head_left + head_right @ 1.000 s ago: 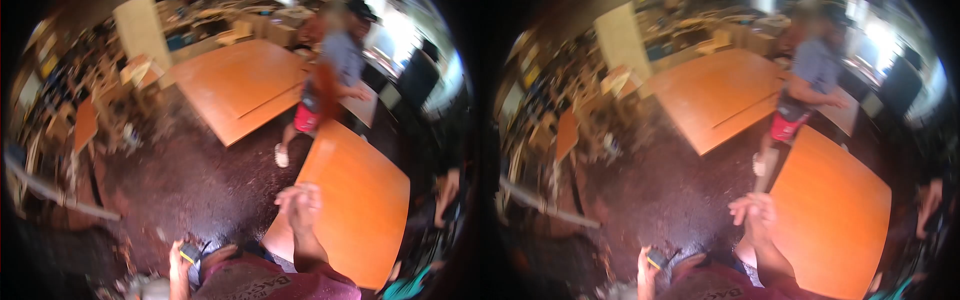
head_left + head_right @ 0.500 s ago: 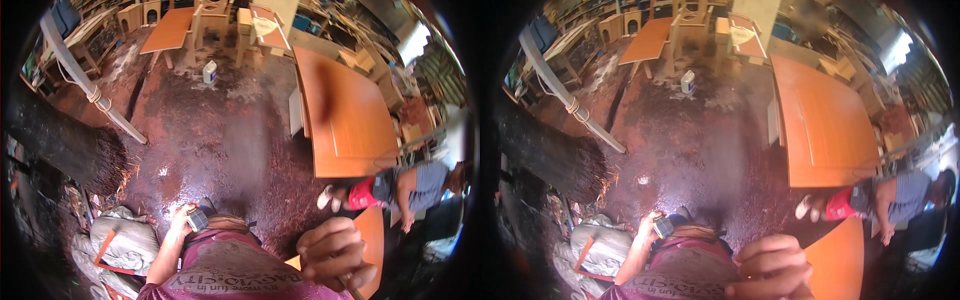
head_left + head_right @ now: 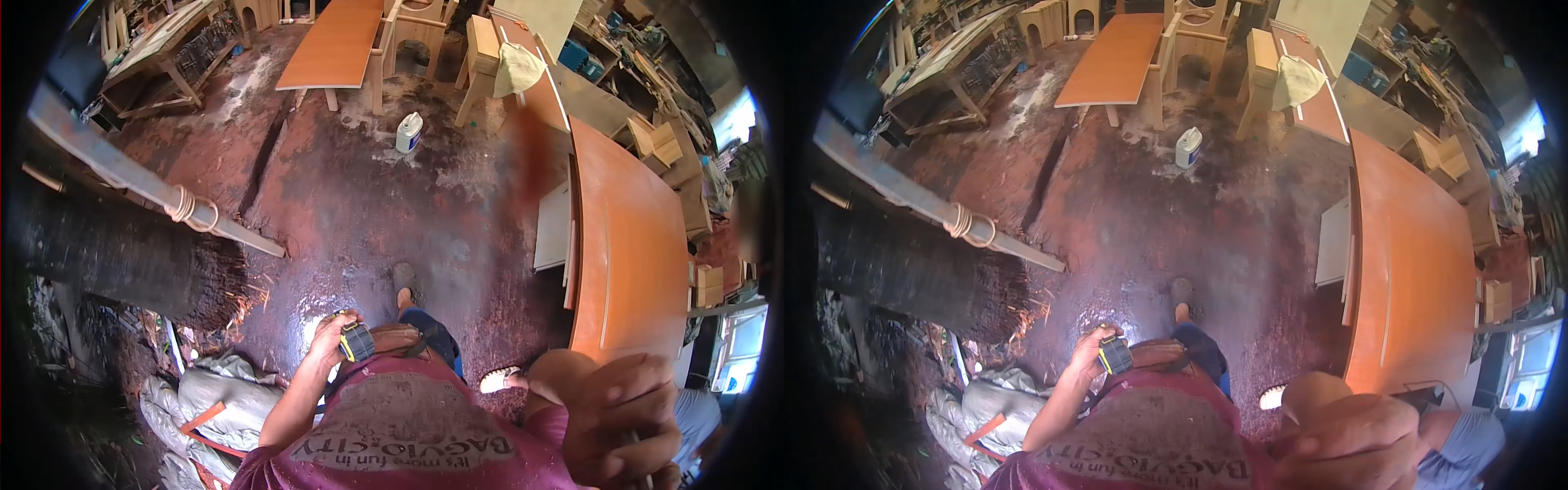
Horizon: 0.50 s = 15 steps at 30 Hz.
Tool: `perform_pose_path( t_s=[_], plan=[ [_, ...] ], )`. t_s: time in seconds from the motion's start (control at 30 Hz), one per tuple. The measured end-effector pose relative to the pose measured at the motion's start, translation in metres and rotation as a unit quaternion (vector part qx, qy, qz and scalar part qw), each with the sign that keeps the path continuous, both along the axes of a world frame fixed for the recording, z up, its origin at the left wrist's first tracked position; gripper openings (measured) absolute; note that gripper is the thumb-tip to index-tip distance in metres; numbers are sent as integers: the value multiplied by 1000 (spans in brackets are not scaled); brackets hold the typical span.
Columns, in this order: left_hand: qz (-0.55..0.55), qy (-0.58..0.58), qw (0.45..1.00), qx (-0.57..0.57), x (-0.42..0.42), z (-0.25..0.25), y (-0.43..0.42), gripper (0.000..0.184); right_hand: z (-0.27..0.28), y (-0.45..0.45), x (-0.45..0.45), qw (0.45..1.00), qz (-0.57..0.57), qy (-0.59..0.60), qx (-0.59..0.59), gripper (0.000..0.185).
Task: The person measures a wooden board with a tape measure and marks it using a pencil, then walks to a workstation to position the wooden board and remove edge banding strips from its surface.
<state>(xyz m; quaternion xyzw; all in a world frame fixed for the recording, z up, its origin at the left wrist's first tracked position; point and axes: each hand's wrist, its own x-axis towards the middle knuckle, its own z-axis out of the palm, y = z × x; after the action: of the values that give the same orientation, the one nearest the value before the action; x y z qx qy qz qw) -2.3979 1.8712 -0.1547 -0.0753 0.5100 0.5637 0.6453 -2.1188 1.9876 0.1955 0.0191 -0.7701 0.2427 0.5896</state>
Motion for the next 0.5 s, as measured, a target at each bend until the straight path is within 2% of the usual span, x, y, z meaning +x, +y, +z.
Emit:
perform_pose_path(
  t_s=[0.03, 0.13, 0.17, 0.2, 0.27, 0.3, 0.37, 0.43, 0.5],
  plan=[
    [0, 2, 1000, -10, -7, -3, 21, 18, -13, 30, -27, 992, -30, 112, 39, 26],
    [38, 17, 999, -32, -42, 7, 97, 19, -21, 103, -50, 958, -184, 218, 30, 22],
    [56, 15, 998, -27, -53, 12, 112, 21, -23, 133, -34, 954, -172, 243, 38, 23],
    [79, 15, 997, -17, -70, 16, 130, 23, -9, 166, -68, 970, -51, 231, 63, 23],
    [117, 25, 993, 10, -102, 30, 149, 23, 20, 234, -142, 959, 203, 180, 78, 27],
    [145, 25, 989, 20, -119, 35, 157, 23, 29, 256, -174, 958, 230, 146, 90, 32],
    [202, 38, 978, 30, -152, 31, 173, 24, 27, 283, -232, 976, 169, 110, 75, 40],
    [257, -3, 965, 43, -192, 19, 187, 21, 3, 316, -310, 949, 146, 275, -47, 33],
    [293, -24, 955, 35, -227, 10, 204, 21, -23, 330, -385, 915, 203, 285, -200, 34]
  ],
)
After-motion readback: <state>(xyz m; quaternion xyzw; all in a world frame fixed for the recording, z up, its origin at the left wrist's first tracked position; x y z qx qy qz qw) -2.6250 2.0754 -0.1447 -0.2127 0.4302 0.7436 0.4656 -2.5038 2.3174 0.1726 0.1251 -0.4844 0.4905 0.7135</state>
